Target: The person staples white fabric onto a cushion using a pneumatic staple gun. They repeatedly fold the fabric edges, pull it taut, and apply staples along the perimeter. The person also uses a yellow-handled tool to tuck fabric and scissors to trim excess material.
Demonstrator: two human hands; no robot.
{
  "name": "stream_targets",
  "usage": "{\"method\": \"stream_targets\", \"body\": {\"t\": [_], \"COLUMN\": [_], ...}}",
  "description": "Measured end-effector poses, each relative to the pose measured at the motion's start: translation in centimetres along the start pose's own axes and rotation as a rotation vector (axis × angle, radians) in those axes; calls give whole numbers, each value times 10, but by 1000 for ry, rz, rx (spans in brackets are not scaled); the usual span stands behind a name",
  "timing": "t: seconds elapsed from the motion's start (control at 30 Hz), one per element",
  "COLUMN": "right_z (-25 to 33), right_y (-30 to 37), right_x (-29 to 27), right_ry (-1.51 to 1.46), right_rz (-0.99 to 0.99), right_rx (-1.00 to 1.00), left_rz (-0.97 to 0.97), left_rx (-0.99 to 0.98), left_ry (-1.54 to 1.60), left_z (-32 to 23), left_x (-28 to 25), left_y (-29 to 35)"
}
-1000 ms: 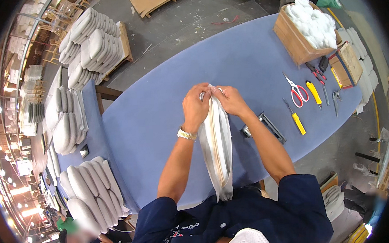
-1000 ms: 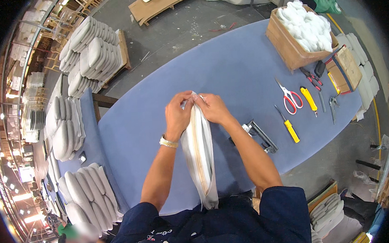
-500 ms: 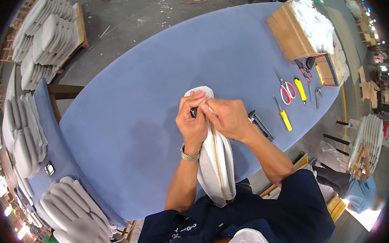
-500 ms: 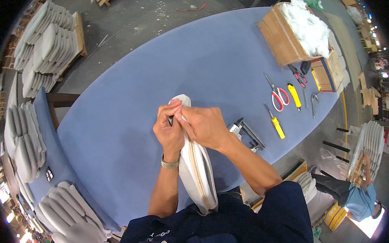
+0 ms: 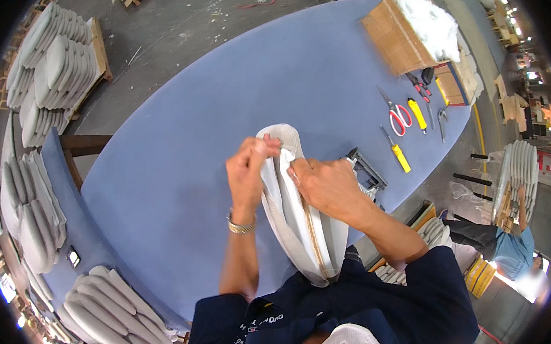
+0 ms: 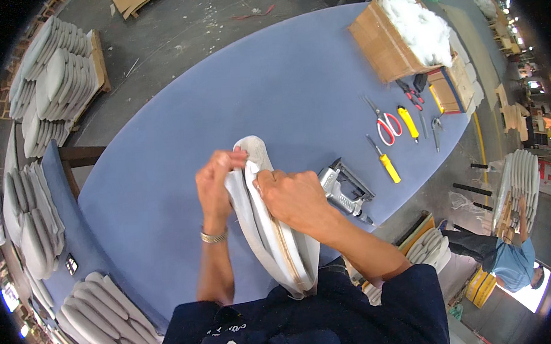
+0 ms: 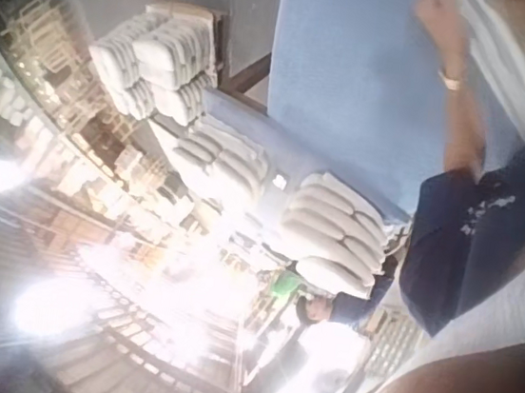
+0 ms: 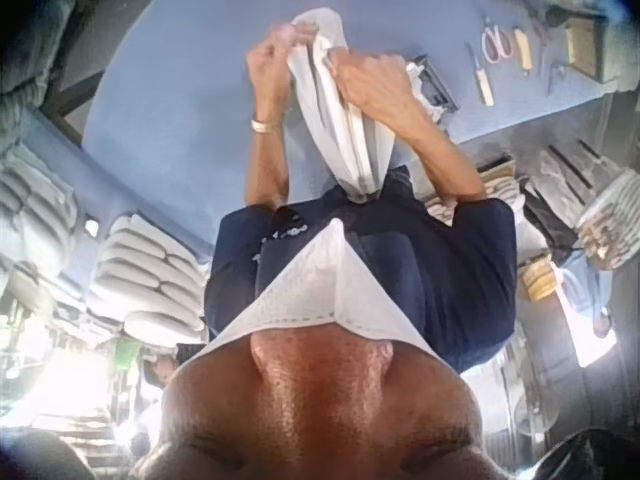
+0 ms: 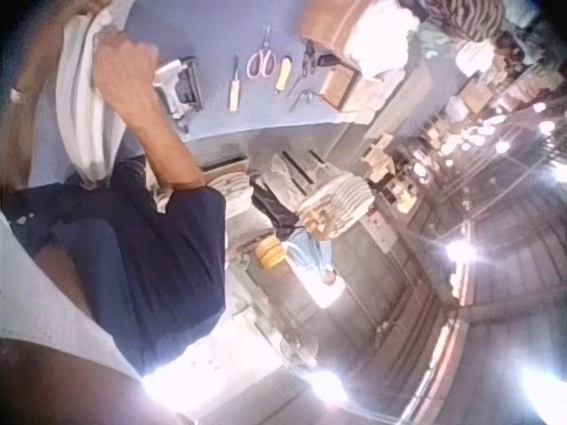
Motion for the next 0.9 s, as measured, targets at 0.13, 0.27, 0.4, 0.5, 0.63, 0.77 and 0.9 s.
{"method": "stream_targets", "body": {"t": [0.13, 0.27, 0.4, 0.5, 0.63, 0.77, 0.9], "right_z": [11, 4, -17, -25, -16, -1, 10], "right_y": [-6, -2, -11, -11, -3, 1, 1], "right_x": [0, 2, -2, -1, 4, 2, -2], "right_ry": [-80, -178, -480, -648, -611, -483, -302], "right_rz": [-36, -63, -76, -144, -139, -179, -154], "right_rx": [-32, -38, 28, 57, 24, -24, -22], "left_rz": [-68, 66, 38, 15, -12, -20, -13], "left_rx": [9, -35, 30, 21, 70, 62, 71], "left_ry": [-379, -471, -357, -282, -250, -194, -160], "left_z": [-48, -16, -13, -11, -5, -5, -3], "left_x": [19, 36, 31, 32, 33, 32, 29], "left_y": [-33, -35, -28, -23, -23, -21, -18]}}
Point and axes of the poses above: each hand's wrist, its own y-axis away from the middle knuckle, its own x-axis out of the palm, z = x × y, the point moved 9 cm from there along -y, towards the middle knuckle, and after that the axes turned 12 degrees about -x, right-handed, at the moved point
